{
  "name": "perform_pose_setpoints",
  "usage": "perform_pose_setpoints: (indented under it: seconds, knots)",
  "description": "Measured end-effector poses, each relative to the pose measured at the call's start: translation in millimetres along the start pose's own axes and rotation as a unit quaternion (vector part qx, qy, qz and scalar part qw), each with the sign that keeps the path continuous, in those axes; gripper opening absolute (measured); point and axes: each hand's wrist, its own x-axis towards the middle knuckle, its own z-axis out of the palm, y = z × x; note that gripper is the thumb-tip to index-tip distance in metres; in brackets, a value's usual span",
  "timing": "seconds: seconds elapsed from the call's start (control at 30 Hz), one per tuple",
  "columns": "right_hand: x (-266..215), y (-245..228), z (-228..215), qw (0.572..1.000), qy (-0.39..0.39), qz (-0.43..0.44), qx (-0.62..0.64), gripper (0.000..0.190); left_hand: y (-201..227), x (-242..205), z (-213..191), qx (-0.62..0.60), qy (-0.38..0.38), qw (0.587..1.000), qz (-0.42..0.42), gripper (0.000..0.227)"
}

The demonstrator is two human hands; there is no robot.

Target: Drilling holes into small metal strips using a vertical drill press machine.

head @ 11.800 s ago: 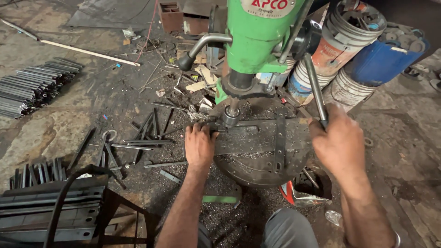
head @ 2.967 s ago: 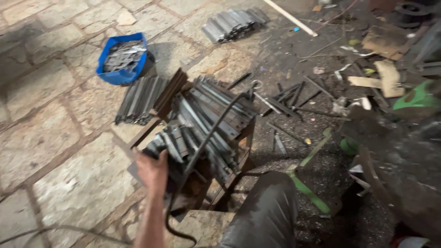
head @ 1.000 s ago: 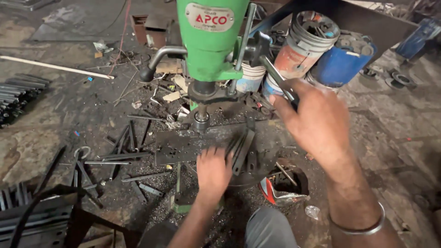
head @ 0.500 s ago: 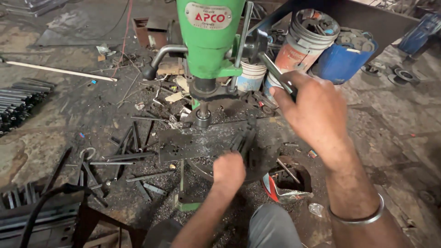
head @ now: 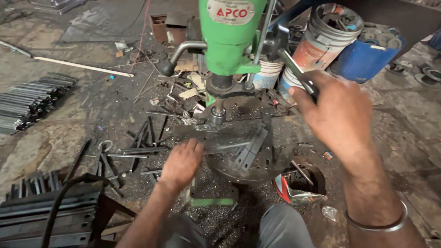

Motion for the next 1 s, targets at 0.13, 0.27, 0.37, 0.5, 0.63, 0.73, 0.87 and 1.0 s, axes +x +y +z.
perform_pose_setpoints:
  seconds: [0.13,0.27,0.37,0.5,0.63,0.73,0.87,1.0]
  knots:
    - [-2.0,1.5,2.3,1.000,-0.006,0.002,0.008,0.036,-39.2,8.2,31.0,0.057,0.112,0.991,0.037,0.033]
    - [-3.2,2.5,3.2,1.000,-0.004,-0.010,-0.022,0.037,-36.5,8.9,34.9,-0.024,0.073,0.997,-0.030,0.038]
    - [-4.6,2.0,2.5,1.000,-0.011,0.006,-0.014,0.037,-27.4,11.7,25.8,-0.069,0.059,0.992,-0.093,0.041]
    - [-5.0,3.5,4.5,0.999,-0.023,0.019,-0.021,0.036,-27.5,23.0,29.5,-0.073,0.021,0.991,-0.107,0.036]
    - [-4.0,0.1,3.5,0.999,-0.027,0.029,-0.034,0.038,-56.2,30.1,54.8,-0.006,0.112,0.991,-0.068,0.045]
    - [-3.5,-5.9,1.9,0.991,-0.078,0.101,-0.033,0.039,-55.8,29.2,40.2,-0.050,0.020,0.991,-0.124,0.040]
    - [-8.2,2.8,9.0,0.999,-0.013,0.028,-0.023,0.039,-42.5,39.2,24.8,-0.085,0.070,0.985,-0.135,0.039]
    - [-10.6,8.9,14.1,0.999,-0.019,0.030,-0.034,0.040,-40.5,41.5,31.3,-0.101,0.141,0.969,-0.178,0.038]
